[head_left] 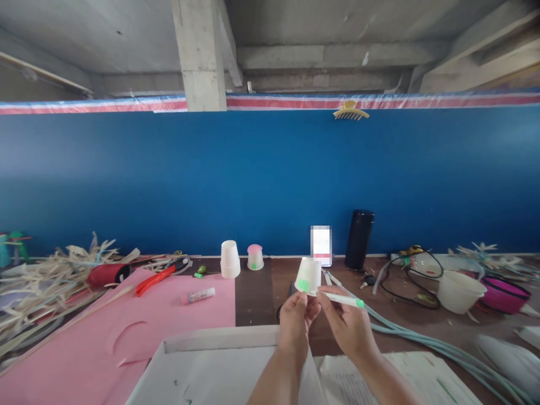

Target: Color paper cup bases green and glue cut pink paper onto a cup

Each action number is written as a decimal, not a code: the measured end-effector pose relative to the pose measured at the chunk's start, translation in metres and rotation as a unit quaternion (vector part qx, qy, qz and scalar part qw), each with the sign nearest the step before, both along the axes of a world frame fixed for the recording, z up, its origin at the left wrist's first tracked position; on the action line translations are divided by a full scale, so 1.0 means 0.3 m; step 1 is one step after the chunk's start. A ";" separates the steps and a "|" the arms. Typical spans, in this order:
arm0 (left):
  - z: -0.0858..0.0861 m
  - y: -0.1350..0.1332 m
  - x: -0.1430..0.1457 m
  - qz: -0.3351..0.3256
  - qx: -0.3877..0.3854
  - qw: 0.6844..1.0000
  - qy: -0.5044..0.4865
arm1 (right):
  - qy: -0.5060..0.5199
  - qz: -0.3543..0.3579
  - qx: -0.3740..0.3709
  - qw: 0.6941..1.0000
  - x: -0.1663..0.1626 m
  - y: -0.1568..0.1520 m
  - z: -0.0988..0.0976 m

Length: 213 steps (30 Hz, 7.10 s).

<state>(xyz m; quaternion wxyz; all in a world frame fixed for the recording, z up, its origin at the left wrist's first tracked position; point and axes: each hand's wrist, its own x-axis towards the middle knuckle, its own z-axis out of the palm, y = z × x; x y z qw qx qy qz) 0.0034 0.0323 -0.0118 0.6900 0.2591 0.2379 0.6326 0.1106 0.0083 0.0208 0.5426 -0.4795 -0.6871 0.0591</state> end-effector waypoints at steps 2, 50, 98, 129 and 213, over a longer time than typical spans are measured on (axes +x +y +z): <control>0.000 0.001 0.000 0.002 0.004 1.000 0.001 | -0.004 0.000 0.006 1.000 -0.001 0.001 -0.003; 0.006 -0.006 -0.003 0.010 -0.012 1.000 0.027 | -0.058 -0.030 0.029 0.997 -0.009 0.011 -0.014; 0.022 -0.016 -0.010 0.012 -0.026 0.999 0.037 | -0.015 -0.030 0.012 0.999 -0.011 -0.004 0.001; 0.015 -0.014 -0.006 0.008 -0.025 0.999 0.030 | -0.047 -0.049 0.021 0.997 -0.004 0.014 -0.020; 0.028 -0.015 -0.011 0.008 -0.034 0.999 0.002 | -0.041 -0.106 0.021 0.993 -0.010 -0.001 -0.009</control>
